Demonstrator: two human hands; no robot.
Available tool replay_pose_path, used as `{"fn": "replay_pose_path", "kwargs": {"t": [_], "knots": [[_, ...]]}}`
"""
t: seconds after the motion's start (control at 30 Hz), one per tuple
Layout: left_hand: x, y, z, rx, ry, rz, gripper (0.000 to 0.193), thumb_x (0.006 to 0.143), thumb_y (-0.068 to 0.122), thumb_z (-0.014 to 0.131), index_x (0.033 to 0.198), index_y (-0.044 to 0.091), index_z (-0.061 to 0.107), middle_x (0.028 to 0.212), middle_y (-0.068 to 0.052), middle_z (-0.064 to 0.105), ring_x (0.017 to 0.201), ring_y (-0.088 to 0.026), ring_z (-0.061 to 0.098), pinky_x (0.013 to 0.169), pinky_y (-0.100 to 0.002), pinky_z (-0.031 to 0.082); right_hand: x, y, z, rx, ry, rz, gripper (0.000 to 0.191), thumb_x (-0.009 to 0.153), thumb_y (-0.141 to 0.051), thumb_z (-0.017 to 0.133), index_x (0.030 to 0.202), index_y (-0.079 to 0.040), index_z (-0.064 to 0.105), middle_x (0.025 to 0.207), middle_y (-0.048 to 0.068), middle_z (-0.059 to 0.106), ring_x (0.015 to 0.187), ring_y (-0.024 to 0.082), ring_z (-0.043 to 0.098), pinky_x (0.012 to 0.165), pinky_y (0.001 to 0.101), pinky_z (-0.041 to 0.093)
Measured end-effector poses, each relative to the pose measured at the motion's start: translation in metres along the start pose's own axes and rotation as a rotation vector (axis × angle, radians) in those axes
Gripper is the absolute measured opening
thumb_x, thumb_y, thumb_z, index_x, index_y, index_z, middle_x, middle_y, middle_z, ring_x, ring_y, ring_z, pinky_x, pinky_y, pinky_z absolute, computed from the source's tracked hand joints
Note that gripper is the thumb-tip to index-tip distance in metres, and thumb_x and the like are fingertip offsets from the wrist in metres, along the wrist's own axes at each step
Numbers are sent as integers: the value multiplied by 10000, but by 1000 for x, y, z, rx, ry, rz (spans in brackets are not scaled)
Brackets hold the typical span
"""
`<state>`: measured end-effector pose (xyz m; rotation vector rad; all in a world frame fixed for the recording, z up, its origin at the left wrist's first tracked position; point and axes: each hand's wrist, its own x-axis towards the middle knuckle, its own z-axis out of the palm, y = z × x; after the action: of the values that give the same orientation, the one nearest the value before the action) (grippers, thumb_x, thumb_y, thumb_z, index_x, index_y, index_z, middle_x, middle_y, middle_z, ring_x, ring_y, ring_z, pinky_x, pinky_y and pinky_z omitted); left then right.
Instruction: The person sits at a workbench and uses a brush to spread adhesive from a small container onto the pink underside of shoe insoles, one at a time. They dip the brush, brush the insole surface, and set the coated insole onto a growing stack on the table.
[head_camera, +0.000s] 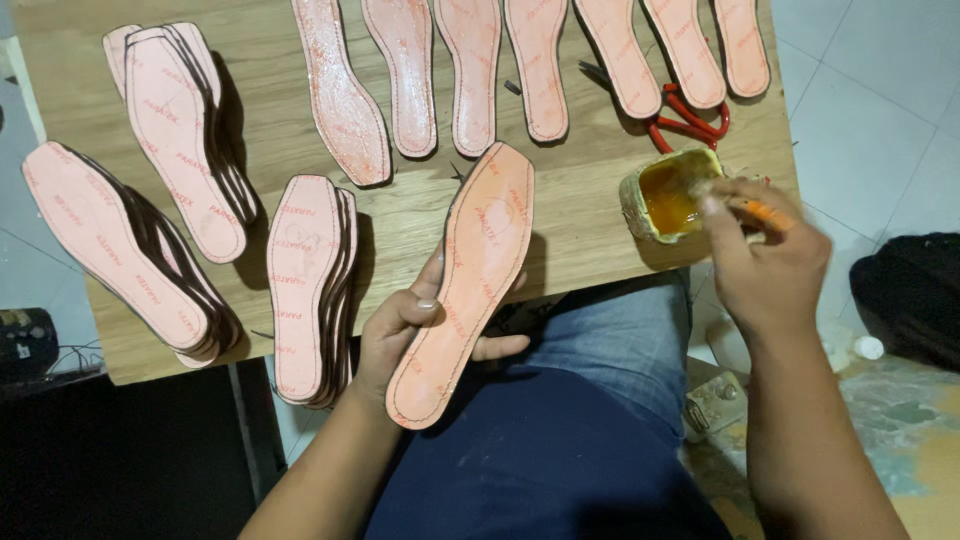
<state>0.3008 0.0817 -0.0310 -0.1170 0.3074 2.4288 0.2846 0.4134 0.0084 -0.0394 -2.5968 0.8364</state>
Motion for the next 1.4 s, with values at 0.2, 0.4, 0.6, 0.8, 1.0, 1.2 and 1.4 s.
{"fn": "replay_pose_path", "kwargs": {"t": [0.2, 0.4, 0.6, 0.8, 1.0, 1.2, 1.4], "knots": [[6, -5, 3, 9, -19, -4, 905, 827, 126, 525, 1671, 181, 201, 1642, -118, 344, 1495, -326, 375, 1092, -708, 412, -30, -37, 20, 883, -173, 281, 206, 956, -50, 734, 1147, 6, 682, 1065, 133, 735, 933, 197, 719, 858, 336, 605], [7, -7, 5, 137, -24, 20, 925, 839, 138, 527, 1693, 193, 173, 1660, -122, 335, 1467, -309, 381, 1121, -661, 422, -49, -72, 35, 439, -272, -259, 223, 888, -4, 775, 1088, 33, 685, 1074, 134, 728, 947, 185, 718, 825, 307, 575], [0, -3, -2, 31, -60, -13, 936, 838, 131, 531, 1696, 151, 156, 1642, -144, 345, 1478, -318, 414, 1040, -668, 475, -25, -67, 45, 488, -178, -21, 141, 969, -3, 744, 1097, 29, 695, 1039, 101, 731, 909, 142, 689, 813, 271, 568], [-6, 3, -4, 47, -38, -29, 930, 834, 124, 521, 1691, 138, 160, 1645, -148, 336, 1456, -318, 423, 1034, -667, 492, -25, -47, 43, 817, -79, 145, 160, 1037, -25, 706, 1182, 5, 648, 1016, 43, 732, 841, 96, 679, 771, 224, 565], [-1, -3, 0, 76, -60, -11, 923, 842, 111, 509, 1698, 141, 165, 1639, -154, 355, 1474, -314, 422, 1060, -627, 495, -39, -73, 41, 382, -283, -407, 215, 908, -1, 738, 1108, 24, 661, 1115, 139, 700, 1006, 200, 696, 857, 315, 575], [-5, -1, -6, 33, -62, -63, 918, 855, 112, 512, 1700, 113, 153, 1635, -163, 357, 1470, -321, 428, 1026, -631, 514, -28, -83, 49, 583, -374, 49, 186, 929, 19, 749, 1106, -6, 699, 1073, 134, 734, 925, 234, 706, 838, 304, 585], [-3, -1, -11, 85, -46, -14, 935, 824, 124, 528, 1679, 152, 150, 1634, -153, 361, 1461, -323, 445, 1029, -628, 513, -32, -88, 45, 375, -313, -456, 200, 904, -19, 749, 1095, -9, 689, 1093, 142, 718, 999, 224, 700, 872, 339, 563]]}}
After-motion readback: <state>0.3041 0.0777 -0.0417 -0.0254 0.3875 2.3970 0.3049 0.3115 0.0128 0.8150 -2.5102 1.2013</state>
